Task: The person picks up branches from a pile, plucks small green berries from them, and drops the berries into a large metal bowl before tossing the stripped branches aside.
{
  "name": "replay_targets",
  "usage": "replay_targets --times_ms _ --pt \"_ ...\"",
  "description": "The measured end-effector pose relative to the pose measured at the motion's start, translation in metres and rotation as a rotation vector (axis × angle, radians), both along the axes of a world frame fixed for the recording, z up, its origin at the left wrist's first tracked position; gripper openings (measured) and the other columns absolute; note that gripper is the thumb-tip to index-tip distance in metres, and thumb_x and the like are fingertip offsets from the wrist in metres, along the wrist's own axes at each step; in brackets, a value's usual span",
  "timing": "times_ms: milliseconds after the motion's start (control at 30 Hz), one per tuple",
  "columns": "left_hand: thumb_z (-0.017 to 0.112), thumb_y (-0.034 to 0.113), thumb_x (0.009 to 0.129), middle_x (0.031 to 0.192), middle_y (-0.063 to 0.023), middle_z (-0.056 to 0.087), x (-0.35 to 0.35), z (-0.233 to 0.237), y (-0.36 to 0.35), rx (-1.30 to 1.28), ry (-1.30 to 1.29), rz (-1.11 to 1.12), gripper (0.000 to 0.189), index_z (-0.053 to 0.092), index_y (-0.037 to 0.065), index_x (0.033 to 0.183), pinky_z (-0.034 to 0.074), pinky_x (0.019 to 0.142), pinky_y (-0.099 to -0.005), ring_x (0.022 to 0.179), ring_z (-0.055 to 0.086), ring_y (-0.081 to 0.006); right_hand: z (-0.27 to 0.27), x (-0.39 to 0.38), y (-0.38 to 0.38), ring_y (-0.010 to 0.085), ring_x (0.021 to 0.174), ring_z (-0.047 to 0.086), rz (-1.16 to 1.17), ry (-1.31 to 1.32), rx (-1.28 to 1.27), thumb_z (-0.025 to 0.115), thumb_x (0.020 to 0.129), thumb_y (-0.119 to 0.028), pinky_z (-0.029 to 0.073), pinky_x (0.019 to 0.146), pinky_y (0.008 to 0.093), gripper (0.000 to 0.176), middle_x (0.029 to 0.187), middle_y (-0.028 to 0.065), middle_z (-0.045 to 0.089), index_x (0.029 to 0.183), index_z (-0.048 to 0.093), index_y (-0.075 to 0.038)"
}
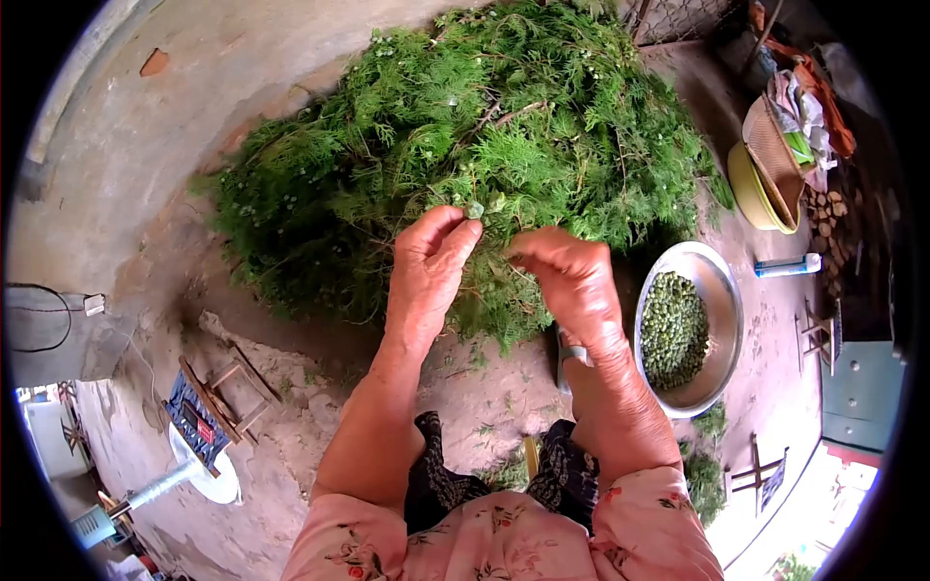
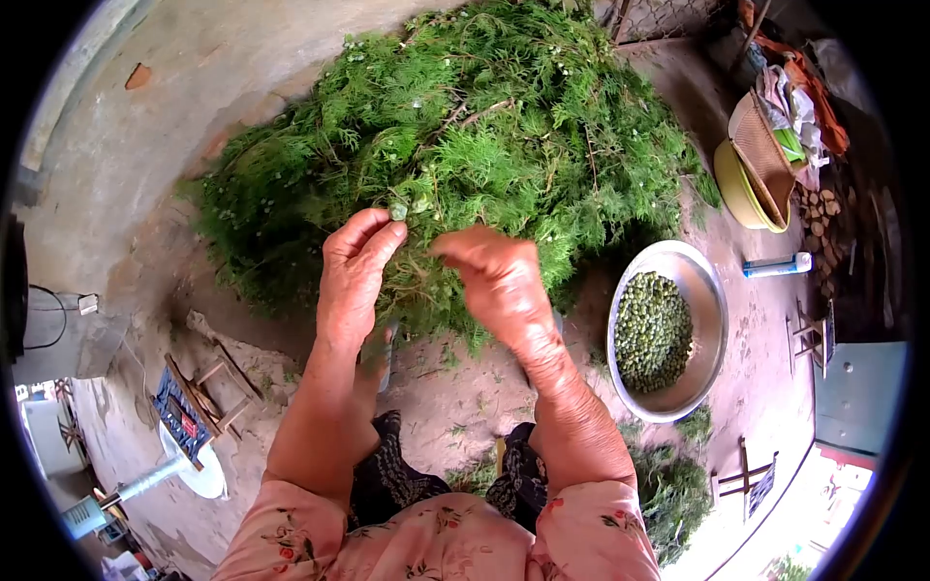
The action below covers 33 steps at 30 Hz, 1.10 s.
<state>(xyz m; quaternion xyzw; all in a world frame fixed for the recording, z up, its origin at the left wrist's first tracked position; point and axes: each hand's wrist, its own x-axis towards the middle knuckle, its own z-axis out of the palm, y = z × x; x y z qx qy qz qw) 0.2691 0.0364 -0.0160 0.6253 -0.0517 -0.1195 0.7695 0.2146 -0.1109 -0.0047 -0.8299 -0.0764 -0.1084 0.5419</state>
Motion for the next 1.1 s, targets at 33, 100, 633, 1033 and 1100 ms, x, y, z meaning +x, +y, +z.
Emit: replay_targets --times_ms 33,100,633,1033,1100 --pt "0.060 0.009 0.082 0.067 0.0063 0.048 0.000 0.000 0.000 0.011 -0.004 -0.010 0.008 0.058 0.002 0.084 0.030 0.050 -0.0196 0.059 0.039 -0.0020 0.000 0.001 -0.004 0.0183 0.076 0.061 -0.165 -0.008 0.053 0.054 0.074 0.009 0.050 0.067 0.0271 0.022 0.085 0.0102 0.063 0.090 0.064 -0.002" --pt "0.060 0.007 0.082 0.071 0.0023 0.054 -0.004 0.003 -0.005 -0.045 0.000 -0.074 0.009 0.058 -0.001 0.085 0.037 0.052 -0.0186 0.062 0.051 -0.0046 0.001 0.003 -0.011 0.0118 0.076 0.057 -0.347 -0.067 0.113 0.060 0.078 0.004 0.046 0.069 0.0227 0.024 0.087 0.0064 0.062 0.101 0.061 -0.002" --pt "0.060 -0.001 0.077 0.070 -0.0008 0.056 -0.014 0.006 -0.022 -0.004 0.036 -0.052 0.012 0.062 -0.003 0.089 0.037 0.056 -0.0216 0.059 0.047 -0.0082 0.000 -0.001 -0.009 0.0179 0.073 0.055 -0.417 -0.119 0.107 0.065 0.078 -0.015 0.045 0.065 0.0286 0.021 0.078 0.0082 0.060 0.094 0.062 -0.002" --pt "0.063 0.002 0.075 0.058 0.0035 0.048 -0.019 0.008 -0.029 -0.065 0.173 -0.025 0.008 0.062 0.000 0.082 0.028 0.046 -0.0199 0.049 0.037 -0.0044 -0.016 -0.003 0.002 0.0165 0.073 0.055 -0.397 -0.096 0.299 0.065 0.078 -0.012 0.045 0.065 0.0274 0.016 0.080 0.0078 0.060 0.088 0.063 0.000" --pt "0.064 0.001 0.074 0.060 0.0026 0.050 -0.022 0.011 -0.028 -0.075 0.186 -0.017 0.009 0.062 0.000 0.082 0.029 0.047 -0.0192 0.051 0.039 -0.0044 -0.016 -0.004 0.003 0.0148 0.070 0.054 -0.403 -0.124 0.302 0.064 0.079 -0.011 0.045 0.062 0.0265 0.015 0.079 0.0066 0.059 0.088 0.063 0.001"
